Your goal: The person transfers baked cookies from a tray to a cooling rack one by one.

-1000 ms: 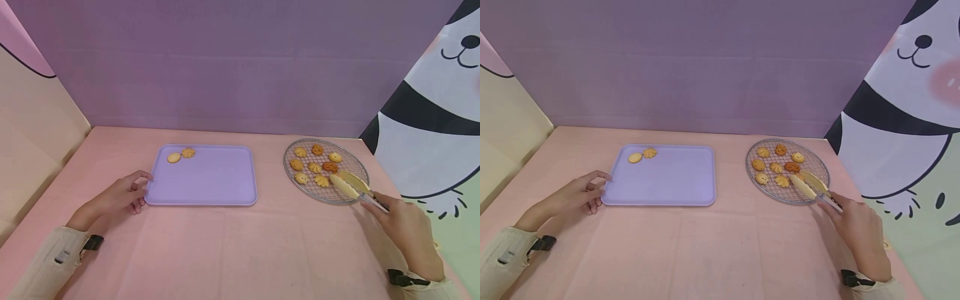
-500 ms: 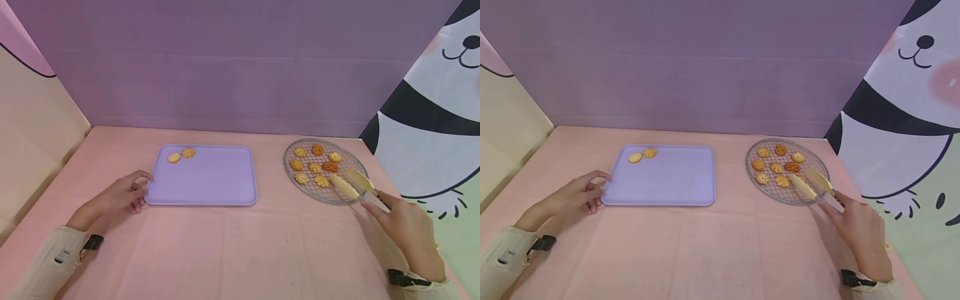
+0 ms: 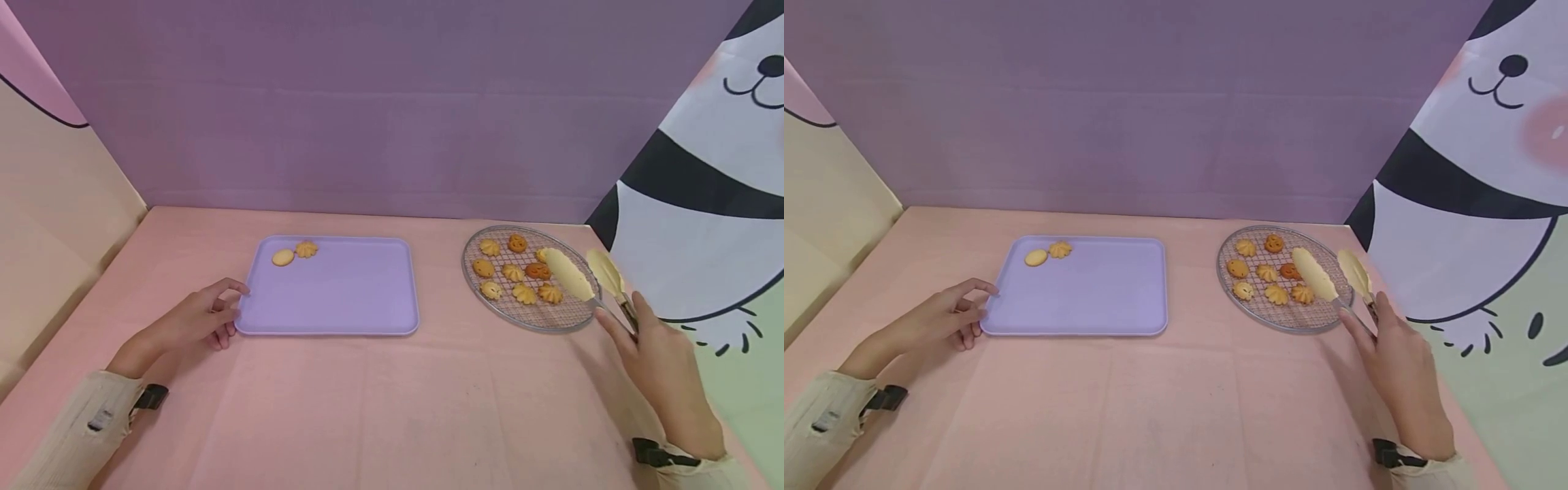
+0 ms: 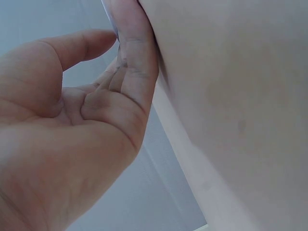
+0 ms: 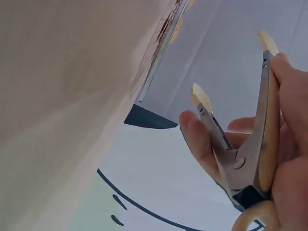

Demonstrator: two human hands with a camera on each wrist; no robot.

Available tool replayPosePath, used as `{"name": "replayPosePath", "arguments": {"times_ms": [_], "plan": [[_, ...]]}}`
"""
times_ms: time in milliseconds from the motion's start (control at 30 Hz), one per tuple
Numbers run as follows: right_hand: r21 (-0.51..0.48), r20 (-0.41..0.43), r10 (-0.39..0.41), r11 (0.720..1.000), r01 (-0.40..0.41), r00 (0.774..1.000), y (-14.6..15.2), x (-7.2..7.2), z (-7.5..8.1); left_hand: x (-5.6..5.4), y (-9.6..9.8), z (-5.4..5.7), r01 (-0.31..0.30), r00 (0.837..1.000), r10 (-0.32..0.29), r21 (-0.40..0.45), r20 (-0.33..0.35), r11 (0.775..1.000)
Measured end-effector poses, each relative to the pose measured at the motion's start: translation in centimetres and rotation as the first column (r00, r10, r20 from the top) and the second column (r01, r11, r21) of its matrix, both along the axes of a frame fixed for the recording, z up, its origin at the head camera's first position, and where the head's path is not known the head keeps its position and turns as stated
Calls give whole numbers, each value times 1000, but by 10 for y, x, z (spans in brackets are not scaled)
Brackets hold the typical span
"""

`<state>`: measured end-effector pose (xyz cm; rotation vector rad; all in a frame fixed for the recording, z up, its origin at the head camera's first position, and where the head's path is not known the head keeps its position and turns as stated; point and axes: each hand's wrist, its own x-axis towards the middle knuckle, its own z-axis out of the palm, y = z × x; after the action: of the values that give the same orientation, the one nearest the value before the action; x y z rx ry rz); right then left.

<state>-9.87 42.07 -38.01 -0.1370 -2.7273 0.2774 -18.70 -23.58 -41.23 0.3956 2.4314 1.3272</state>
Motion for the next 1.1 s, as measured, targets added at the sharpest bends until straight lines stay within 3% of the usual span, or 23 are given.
{"name": "replayPosePath", "arguments": {"times_ms": [333, 633, 900, 1100], "plan": [[14, -32, 109, 994, -109, 993, -22, 1, 7, -1, 0, 0, 6, 1000, -6, -2, 3, 1000], [44, -22, 141, 989, -140, 990, -55, -4, 17, -1, -1, 0, 4, 1000, -4, 3, 4, 1000], [157, 85, 202, 964, -213, 976, -83, -17, 24, -1, -1, 0, -5, 1000, 6, -1, 19, 1000], [205, 71, 270, 938, -279, 960, -110, -28, 29, -2, -1, 0, 1, 1000, -1, 13, 25, 1000]]}}
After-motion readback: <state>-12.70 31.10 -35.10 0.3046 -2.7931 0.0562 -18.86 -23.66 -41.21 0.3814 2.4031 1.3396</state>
